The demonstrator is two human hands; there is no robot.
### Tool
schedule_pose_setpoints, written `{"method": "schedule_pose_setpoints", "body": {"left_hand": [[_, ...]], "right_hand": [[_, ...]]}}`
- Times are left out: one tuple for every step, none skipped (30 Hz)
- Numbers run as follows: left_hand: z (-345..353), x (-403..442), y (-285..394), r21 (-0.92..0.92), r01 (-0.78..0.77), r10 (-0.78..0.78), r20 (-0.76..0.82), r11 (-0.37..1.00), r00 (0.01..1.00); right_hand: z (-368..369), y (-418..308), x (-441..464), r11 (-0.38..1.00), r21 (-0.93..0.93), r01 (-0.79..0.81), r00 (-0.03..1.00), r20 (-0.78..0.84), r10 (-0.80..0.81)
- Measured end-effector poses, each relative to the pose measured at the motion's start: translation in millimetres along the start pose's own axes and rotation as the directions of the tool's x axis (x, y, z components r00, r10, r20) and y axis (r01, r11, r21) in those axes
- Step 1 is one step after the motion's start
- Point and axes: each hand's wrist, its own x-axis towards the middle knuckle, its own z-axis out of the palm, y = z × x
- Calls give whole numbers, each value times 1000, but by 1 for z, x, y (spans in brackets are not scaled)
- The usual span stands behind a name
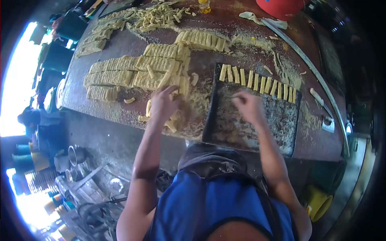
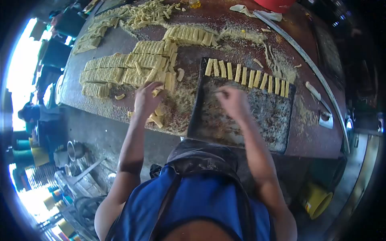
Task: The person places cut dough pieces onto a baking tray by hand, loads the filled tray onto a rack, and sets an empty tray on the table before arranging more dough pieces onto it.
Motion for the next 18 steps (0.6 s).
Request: {"method": "schedule_pose_setpoints", "body": {"left_hand": [[-23, -10, -10, 144, 116, -132, 102, 983, 986], [-36, -22, -26, 155, 143, -174, 207, 978, 963], [-45, -31, -37, 170, 170, -216, 308, 971, 926], [-46, -36, -42, 155, 163, -206, 320, 974, 925], [-44, -42, -46, 121, 139, -171, 308, 983, 936], [-43, -46, -50, 90, 109, -131, 293, 990, 947], [-40, -48, -60, 79, 93, -112, 299, 993, 948], [-32, -52, -71, 96, 28, -50, 230, 995, 972], [-26, -52, -77, 108, -46, 28, 164, 993, 986], [-23, -53, -80, 107, -70, 57, 117, 992, 991], [-21, -50, -82, -43, -92, 95, 77, 995, 992], [-20, -49, -82, -115, -103, 108, 37, 988, 993], [-26, -46, -75, -136, -95, 106, 73, 986, 992], [-28, -45, -73, -182, -7, 29, 122, 983, 992], [-32, -43, -67, -274, 116, -69, 173, 955, 982], [-37, -37, -57, -316, 187, -130, 195, 930, 972], [-40, -29, -49, -364, 171, -98, 212, 915, 972], [-30, -22, -48, -494, 205, -113, 210, 845, 971]], "right_hand": [[46, 4, 9, 921, -8, 389, 920, -54, -389], [76, -22, 9, 941, 74, 329, 938, 90, -335], [104, -43, 10, 922, 58, 384, 908, 160, -388], [143, -47, 18, 938, 44, 345, 908, 240, -345], [167, -58, 23, 927, -60, 370, 891, 305, -336], [181, -82, 22, 960, -177, 216, 911, 389, -133], [193, -88, 24, 962, -185, 203, 919, 374, -122], [204, -86, 25, 949, -170, 265, 928, 313, -203], [208, -82, 26, 933, -168, 318, 931, 240, -274], [204, -80, 25, 942, -107, 319, 933, 212, -292], [194, -73, 25, 947, -56, 317, 937, 172, -304], [188, -50, 33, 922, 26, 386, 913, 130, -386], [150, -54, 26, 941, 194, 277, 942, 137, -306], [107, -58, 22, 982, 99, 160, 982, 88, -169], [66, -52, 21, 999, 19, 36, 999, 37, -37], [36, -23, 26, 979, 189, -80, 994, -57, 92], [5, 8, 29, 915, 368, -167, 966, -122, 226], [-37, 11, 19, 909, 372, -186, 943, -192, 271]]}}
